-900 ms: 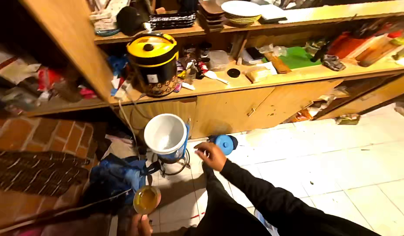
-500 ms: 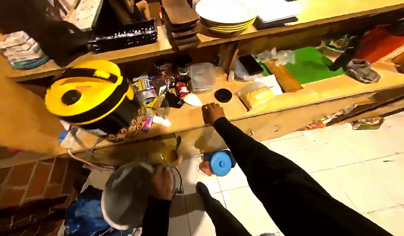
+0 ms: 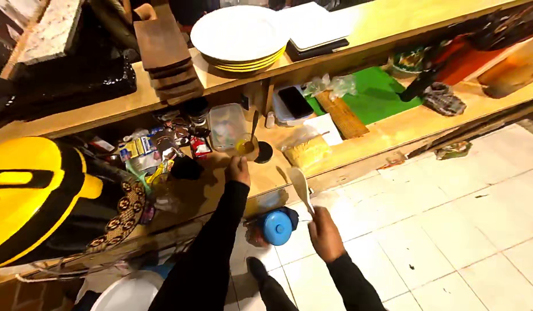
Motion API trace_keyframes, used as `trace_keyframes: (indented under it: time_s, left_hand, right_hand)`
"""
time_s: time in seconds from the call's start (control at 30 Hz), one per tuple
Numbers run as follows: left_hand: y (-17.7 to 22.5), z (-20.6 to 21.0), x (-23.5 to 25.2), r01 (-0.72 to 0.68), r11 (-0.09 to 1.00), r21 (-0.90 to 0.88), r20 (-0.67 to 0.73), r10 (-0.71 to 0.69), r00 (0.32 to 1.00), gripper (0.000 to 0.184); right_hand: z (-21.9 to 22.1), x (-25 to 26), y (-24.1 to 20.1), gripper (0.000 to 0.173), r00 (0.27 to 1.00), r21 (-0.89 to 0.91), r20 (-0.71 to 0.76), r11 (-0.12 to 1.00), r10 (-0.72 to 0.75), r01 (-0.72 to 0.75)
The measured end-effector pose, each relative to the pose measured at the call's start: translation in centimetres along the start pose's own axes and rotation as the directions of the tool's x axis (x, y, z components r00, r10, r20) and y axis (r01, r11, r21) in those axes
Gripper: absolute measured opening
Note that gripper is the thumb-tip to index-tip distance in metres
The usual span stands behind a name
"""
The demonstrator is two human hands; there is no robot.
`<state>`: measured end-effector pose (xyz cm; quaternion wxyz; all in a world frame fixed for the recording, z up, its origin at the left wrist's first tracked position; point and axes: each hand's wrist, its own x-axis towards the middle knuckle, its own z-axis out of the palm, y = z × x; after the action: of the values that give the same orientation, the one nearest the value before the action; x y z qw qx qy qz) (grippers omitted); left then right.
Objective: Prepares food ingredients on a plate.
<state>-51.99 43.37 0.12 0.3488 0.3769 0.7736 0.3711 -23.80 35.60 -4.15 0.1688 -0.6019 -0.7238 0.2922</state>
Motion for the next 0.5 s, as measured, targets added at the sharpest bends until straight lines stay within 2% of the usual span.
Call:
trace_keyframes:
  time_s: [0.07,0.17,0.33,0.5]
  left_hand:
    - [1.6,2.7,3.0,0.036,0.995,-0.096,-0.018,-0.038,0.999,0.039]
    - [3.5,6.0,6.6,0.081,0.989,-0.126,-0.038,-0.087,0.996,0.039]
    - [6.2,8.2,9.9,0.178,0.984,-0.02,-0.058,-0.179,0.982,0.041]
    - [6.2,8.6,11.5,0.208,0.973,0.097,-0.109,-0.197,0.974,0.044]
  right_hand:
    - [-0.6,-3.2,2.6,0.036,0.998,-0.011,-0.049,1.0,0.027,-0.028]
    - [-1.6,-6.8,5.0,0.036,0.994,0.011,-0.047,0.995,0.103,-0.103]
    - [-3.0,-9.5,7.1,0.037,0.974,0.032,-0.01,0.973,0.228,-0.228]
    - [-3.7,-10.2,8.3,0.037,0.96,0.064,-0.055,0.96,0.275,-0.271]
